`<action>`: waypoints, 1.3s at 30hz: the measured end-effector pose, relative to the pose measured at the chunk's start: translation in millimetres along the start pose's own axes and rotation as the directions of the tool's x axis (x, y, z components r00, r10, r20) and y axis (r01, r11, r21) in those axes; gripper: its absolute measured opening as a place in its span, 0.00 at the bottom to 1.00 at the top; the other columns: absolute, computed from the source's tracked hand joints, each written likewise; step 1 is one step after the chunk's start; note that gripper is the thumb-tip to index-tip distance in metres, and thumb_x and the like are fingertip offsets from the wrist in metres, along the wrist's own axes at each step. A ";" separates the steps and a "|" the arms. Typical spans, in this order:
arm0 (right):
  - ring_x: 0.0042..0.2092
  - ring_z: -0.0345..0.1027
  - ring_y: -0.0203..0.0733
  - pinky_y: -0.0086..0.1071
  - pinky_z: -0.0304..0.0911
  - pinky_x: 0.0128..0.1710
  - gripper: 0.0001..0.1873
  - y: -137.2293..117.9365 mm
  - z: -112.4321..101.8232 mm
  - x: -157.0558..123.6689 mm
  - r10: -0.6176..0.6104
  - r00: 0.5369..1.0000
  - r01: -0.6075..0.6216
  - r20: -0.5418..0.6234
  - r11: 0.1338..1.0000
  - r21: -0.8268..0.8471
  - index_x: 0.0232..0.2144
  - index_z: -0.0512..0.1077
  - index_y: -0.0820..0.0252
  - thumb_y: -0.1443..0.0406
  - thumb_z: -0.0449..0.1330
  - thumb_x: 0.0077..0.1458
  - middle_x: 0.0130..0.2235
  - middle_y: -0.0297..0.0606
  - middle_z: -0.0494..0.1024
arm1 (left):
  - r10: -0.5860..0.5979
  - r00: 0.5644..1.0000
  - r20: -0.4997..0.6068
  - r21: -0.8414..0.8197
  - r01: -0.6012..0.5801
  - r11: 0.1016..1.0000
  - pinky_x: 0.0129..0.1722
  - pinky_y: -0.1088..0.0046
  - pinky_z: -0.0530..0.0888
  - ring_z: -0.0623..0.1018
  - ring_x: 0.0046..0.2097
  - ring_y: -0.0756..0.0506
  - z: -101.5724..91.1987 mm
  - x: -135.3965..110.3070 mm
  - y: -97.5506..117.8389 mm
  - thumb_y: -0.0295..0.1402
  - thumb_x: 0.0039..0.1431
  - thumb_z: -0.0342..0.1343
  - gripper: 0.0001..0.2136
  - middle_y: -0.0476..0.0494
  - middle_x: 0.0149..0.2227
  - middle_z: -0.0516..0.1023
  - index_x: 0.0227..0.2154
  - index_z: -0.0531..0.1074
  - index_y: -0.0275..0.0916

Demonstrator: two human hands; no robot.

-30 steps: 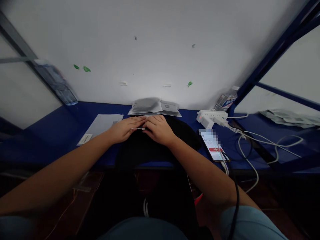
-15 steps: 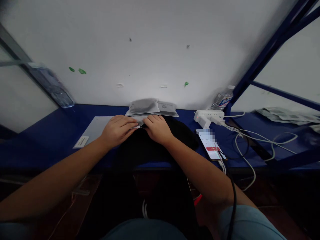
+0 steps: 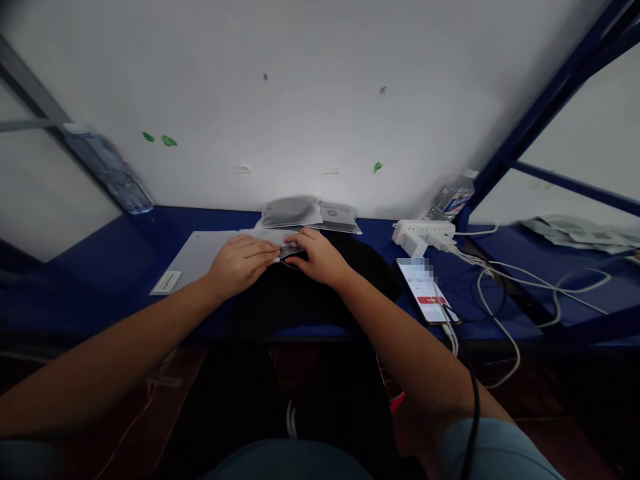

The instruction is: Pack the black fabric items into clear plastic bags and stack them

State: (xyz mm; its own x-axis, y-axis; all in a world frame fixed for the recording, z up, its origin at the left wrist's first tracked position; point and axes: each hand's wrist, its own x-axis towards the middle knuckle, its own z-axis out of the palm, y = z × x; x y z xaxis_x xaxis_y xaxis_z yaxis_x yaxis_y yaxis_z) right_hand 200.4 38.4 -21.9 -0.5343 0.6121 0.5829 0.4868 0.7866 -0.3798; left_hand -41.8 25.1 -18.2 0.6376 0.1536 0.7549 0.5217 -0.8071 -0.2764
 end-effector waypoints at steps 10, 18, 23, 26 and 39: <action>0.34 0.65 0.42 0.34 0.56 0.36 0.08 -4.2 15.9 9.2 0.064 0.998 -0.059 0.018 0.978 -0.202 0.29 0.67 0.56 0.67 0.64 0.56 0.31 0.34 0.73 | -0.052 0.996 0.071 -0.138 0.062 0.989 0.50 0.63 0.78 0.84 0.48 0.45 7.6 -4.3 -1.8 0.32 0.72 0.55 0.09 0.46 0.45 0.86 0.44 0.81 0.44; 0.47 0.67 0.50 0.42 0.60 0.50 0.11 -14.0 3.9 -1.8 -0.171 0.985 0.171 0.018 0.957 -0.234 0.44 0.72 0.58 0.60 0.64 0.62 0.44 0.43 0.76 | -0.073 0.994 0.076 -0.166 0.085 0.982 0.48 0.64 0.78 0.84 0.46 0.45 7.5 -7.3 -10.0 0.36 0.71 0.56 0.09 0.43 0.44 0.86 0.39 0.81 0.41; 0.45 0.66 0.48 0.42 0.59 0.47 0.12 -19.9 13.8 0.1 -0.215 0.975 0.224 0.062 0.918 -0.326 0.40 0.73 0.58 0.57 0.56 0.70 0.42 0.43 0.78 | -0.034 0.998 0.058 -0.138 0.042 0.990 0.47 0.64 0.78 0.84 0.44 0.44 7.4 -7.0 -10.6 0.33 0.71 0.54 0.10 0.42 0.43 0.86 0.37 0.80 0.40; 0.44 0.66 0.47 0.41 0.59 0.46 0.12 -19.5 15.5 1.6 -0.220 0.974 0.226 0.057 0.914 -0.338 0.38 0.73 0.57 0.59 0.54 0.72 0.41 0.42 0.78 | -0.028 0.992 0.125 -0.135 0.045 0.990 0.50 0.63 0.77 0.83 0.46 0.44 4.9 -5.7 -11.2 0.32 0.72 0.51 0.12 0.43 0.45 0.86 0.41 0.80 0.41; 0.44 0.62 0.49 0.43 0.55 0.47 0.11 -17.6 6.3 2.2 -0.215 0.967 0.254 0.137 0.860 -0.443 0.39 0.74 0.58 0.63 0.53 0.71 0.41 0.43 0.77 | -0.032 0.978 0.205 -0.183 0.071 0.981 0.57 0.60 0.73 0.83 0.52 0.46 4.7 -11.4 -22.3 0.31 0.72 0.49 0.13 0.48 0.48 0.86 0.45 0.81 0.47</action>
State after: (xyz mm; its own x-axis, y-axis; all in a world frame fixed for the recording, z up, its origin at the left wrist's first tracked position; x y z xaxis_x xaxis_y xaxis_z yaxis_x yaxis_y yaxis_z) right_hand 186.3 26.5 -18.5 -0.7157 0.4341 0.5472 0.5892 0.7959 0.1392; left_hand -58.0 44.1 -23.5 0.7229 0.2932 0.6257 0.4531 -0.8848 -0.1089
